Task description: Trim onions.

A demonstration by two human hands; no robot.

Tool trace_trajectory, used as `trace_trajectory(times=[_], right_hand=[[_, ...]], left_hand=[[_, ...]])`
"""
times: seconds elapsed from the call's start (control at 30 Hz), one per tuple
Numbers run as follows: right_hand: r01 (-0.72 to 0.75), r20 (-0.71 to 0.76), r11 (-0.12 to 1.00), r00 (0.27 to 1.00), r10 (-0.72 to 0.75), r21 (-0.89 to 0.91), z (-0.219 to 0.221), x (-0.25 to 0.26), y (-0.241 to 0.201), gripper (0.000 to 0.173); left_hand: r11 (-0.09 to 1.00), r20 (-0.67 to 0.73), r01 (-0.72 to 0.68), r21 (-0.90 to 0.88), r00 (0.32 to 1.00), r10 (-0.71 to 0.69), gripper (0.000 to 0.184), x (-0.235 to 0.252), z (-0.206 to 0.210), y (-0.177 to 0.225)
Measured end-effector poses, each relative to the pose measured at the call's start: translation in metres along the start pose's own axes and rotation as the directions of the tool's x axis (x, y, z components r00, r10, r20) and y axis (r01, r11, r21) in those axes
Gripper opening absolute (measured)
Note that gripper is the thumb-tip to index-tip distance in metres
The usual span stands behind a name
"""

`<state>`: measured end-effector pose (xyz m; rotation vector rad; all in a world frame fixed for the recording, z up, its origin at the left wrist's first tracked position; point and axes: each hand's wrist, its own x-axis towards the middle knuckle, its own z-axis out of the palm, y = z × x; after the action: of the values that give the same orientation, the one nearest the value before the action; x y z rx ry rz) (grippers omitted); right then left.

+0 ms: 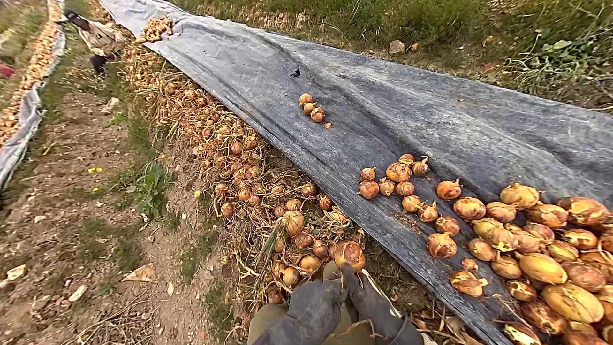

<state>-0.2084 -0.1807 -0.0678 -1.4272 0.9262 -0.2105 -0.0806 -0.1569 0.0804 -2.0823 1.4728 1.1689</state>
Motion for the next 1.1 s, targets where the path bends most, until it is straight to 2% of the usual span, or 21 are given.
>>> trace_trajectory(times=[0.07, 0.13, 0.2, 0.27, 0.33, 0.37, 0.4, 0.5, 0.57, 0.6, 0.67, 0.73, 0.77, 0.83, 0.9, 0.93, 1.0, 1.1], right_hand=[[-0.038, -0.068, 0.999, 0.997, 0.040, 0.032, -0.005, 0.013, 0.007, 0.056], [0.099, -0.205, 0.989, 0.971, -0.120, -0.110, -0.020, 0.029, 0.008, 0.060], [0.239, -0.379, 0.920, 0.856, -0.351, -0.312, -0.044, 0.051, 0.000, 0.056], [0.214, -0.458, 0.878, 0.786, -0.415, -0.428, -0.067, 0.069, -0.015, 0.055], [0.129, -0.503, 0.882, 0.780, -0.372, -0.453, -0.074, 0.079, -0.019, 0.056], [0.101, -0.522, 0.889, 0.778, -0.350, -0.446, -0.071, 0.080, -0.015, 0.054], [0.072, -0.530, 0.904, 0.790, -0.310, -0.421, -0.065, 0.077, -0.007, 0.052], [-0.036, -0.459, 0.962, 0.883, -0.096, -0.270, -0.045, 0.058, 0.018, 0.053], [-0.163, -0.371, 0.966, 0.925, 0.079, -0.199, -0.037, 0.038, 0.017, 0.056], [-0.233, -0.318, 0.954, 0.934, 0.166, -0.188, -0.037, 0.030, 0.004, 0.056], [-0.258, -0.258, 0.940, 0.946, 0.198, -0.224, -0.031, 0.022, 0.004, 0.056], [-0.168, -0.247, 0.940, 0.964, 0.094, -0.297, -0.022, 0.025, 0.031, 0.057], [-0.135, -0.222, 0.938, 0.973, 0.064, -0.320, -0.020, 0.028, 0.034, 0.057], [-0.107, -0.178, 0.939, 0.983, 0.051, -0.326, -0.016, 0.040, 0.030, 0.060], [-0.134, -0.102, 0.962, 0.988, 0.112, -0.240, -0.007, 0.053, 0.012, 0.063], [-0.149, -0.041, 0.977, 0.989, 0.144, -0.154, -0.002, 0.057, 0.002, 0.061], [-0.115, 0.065, 0.992, 0.992, 0.111, 0.058, 0.013, 0.059, -0.004, 0.060], [-0.026, 0.106, 0.881, 0.994, -0.027, 0.473, 0.029, 0.041, -0.026, 0.050]], left_hand=[[0.997, 0.003, -0.033, 0.066, 0.999, 0.032, 0.043, 0.026, 0.002, -0.018], [0.978, 0.033, 0.201, 0.046, 0.979, -0.203, 0.040, 0.043, -0.027, -0.035], [0.912, -0.005, 0.401, 0.086, 0.916, -0.402, 0.039, 0.066, -0.045, -0.068], [0.896, -0.059, 0.409, 0.175, 0.912, -0.405, 0.040, 0.088, -0.053, -0.090], [0.917, -0.297, 0.284, 0.282, 0.934, -0.198, 0.043, 0.143, -0.028, -0.129], [0.921, -0.364, 0.212, 0.326, 0.927, -0.085, 0.047, 0.175, -0.017, -0.143], [0.913, -0.358, 0.165, 0.373, 0.934, -0.023, 0.051, 0.203, -0.013, -0.147], [0.874, -0.233, 0.157, 0.460, 0.971, -0.052, 0.054, 0.262, -0.016, -0.152], [0.897, -0.217, 0.194, 0.398, 0.970, -0.113, 0.065, 0.280, -0.015, -0.170], [0.913, -0.207, 0.216, 0.345, 0.967, -0.151, 0.076, 0.283, -0.017, -0.180], [0.944, -0.130, 0.259, 0.203, 0.963, -0.236, 0.096, 0.275, -0.031, -0.194], [0.965, -0.129, 0.261, 0.006, 0.957, -0.258, 0.104, 0.260, -0.035, -0.214], [0.963, -0.148, 0.224, -0.149, 0.958, -0.245, 0.107, 0.246, -0.033, -0.223], [0.882, -0.216, 0.068, -0.467, 0.958, -0.189, 0.103, 0.202, -0.028, -0.228], [0.687, -0.312, -0.169, -0.707, 0.946, -0.089, 0.095, 0.150, -0.017, -0.220], [0.589, -0.366, -0.278, -0.759, 0.930, -0.034, 0.094, 0.125, -0.011, -0.211], [0.485, -0.499, -0.457, -0.746, 0.865, 0.046, 0.098, 0.084, 0.002, -0.190], [0.493, -0.617, -0.597, -0.634, 0.774, 0.143, 0.105, 0.038, 0.015, -0.161]])
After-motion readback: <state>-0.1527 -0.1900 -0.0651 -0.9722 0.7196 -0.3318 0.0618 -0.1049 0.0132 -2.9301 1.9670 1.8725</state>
